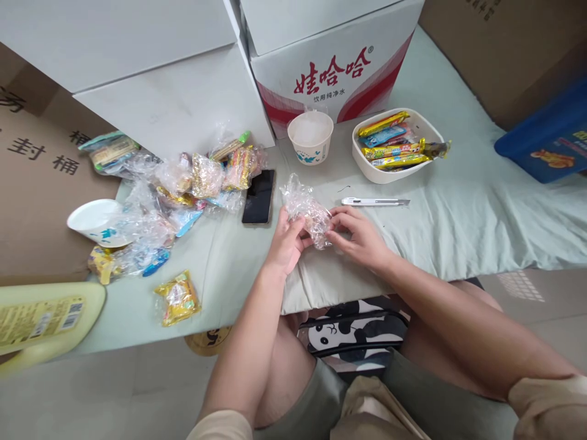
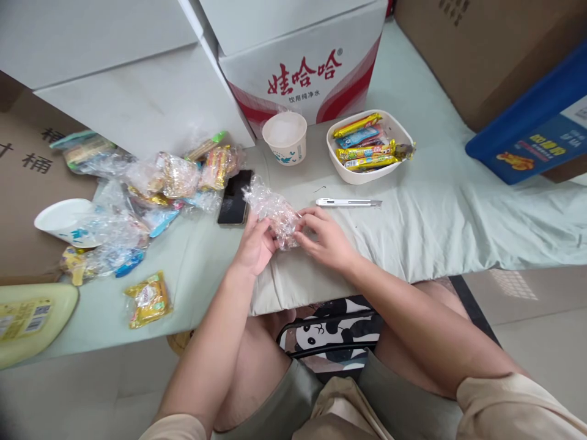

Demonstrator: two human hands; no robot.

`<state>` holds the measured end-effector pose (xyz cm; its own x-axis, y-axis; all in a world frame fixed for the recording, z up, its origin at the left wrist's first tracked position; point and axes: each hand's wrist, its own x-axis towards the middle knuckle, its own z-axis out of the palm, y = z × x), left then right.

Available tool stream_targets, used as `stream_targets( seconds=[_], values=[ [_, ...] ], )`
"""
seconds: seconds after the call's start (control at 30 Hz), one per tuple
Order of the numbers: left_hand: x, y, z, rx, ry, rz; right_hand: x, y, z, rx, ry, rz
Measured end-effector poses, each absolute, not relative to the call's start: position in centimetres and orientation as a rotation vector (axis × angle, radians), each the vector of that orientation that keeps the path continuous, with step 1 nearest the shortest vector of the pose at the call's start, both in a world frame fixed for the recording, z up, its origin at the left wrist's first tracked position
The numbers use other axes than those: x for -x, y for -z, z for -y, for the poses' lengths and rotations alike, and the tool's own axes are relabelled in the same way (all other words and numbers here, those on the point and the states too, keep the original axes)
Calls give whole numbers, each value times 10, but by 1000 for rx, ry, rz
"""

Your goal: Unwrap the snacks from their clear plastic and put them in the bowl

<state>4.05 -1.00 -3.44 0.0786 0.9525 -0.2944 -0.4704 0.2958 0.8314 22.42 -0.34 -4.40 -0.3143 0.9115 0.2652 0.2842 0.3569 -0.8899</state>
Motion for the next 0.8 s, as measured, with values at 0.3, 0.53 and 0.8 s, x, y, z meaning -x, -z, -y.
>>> stream_targets(
  seconds=[0.3,0.53,0.8],
  values=[
    [-41,38,9,-687,-1196,-1067,-225,46,4,1012,-1121,1771],
    [-43,36,8,-653,-1238,-1166,-224,47,4,999,-1246,1518],
    [-42,44,5,-654,-1375,-1205,-225,40,2,1199,-1185,1331]
  ],
)
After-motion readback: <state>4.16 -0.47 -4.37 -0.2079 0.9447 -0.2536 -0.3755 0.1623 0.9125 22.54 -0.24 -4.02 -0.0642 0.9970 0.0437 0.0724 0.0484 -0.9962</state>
